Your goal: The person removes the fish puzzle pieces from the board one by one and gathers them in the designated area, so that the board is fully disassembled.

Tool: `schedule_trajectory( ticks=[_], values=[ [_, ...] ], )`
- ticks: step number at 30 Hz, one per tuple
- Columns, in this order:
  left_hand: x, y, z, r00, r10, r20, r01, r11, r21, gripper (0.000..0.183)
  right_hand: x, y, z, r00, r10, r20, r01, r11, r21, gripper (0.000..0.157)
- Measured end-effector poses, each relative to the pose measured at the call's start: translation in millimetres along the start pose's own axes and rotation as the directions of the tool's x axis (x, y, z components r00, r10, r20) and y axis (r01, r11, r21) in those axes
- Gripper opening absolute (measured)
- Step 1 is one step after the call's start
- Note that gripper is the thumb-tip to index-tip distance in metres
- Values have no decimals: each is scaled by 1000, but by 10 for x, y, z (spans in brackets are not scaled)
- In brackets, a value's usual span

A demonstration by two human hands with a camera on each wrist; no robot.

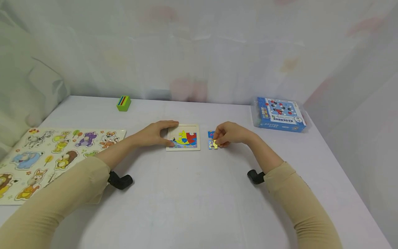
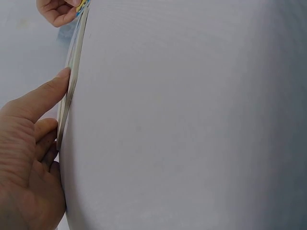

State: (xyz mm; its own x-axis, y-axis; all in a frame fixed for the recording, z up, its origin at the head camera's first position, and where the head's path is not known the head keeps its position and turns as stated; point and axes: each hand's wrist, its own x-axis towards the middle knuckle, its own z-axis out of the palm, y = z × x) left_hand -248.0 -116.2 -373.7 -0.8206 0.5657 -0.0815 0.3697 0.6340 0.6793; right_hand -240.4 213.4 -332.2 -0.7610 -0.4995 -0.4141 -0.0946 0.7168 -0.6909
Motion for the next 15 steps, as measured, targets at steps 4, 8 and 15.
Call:
schedule_trajectory(
  ticks=[4, 8, 15],
  values=[
    [-2, -6, 3, 1000, 1, -1, -1, 1000, -1, 84, 3, -2, 0, 1000, 9, -15, -9, 1000, -22, 18],
    [-3, -11, 6, 1000, -3, 0, 3, 1000, -9, 84, 10, -3, 5, 999, 25, -31, -26, 999, -34, 19],
    [-11, 0, 2, 1000, -1, 1, 1, 1000, -9, 84, 11, -15, 11, 998, 36, -50, -39, 998, -54, 18]
  ],
)
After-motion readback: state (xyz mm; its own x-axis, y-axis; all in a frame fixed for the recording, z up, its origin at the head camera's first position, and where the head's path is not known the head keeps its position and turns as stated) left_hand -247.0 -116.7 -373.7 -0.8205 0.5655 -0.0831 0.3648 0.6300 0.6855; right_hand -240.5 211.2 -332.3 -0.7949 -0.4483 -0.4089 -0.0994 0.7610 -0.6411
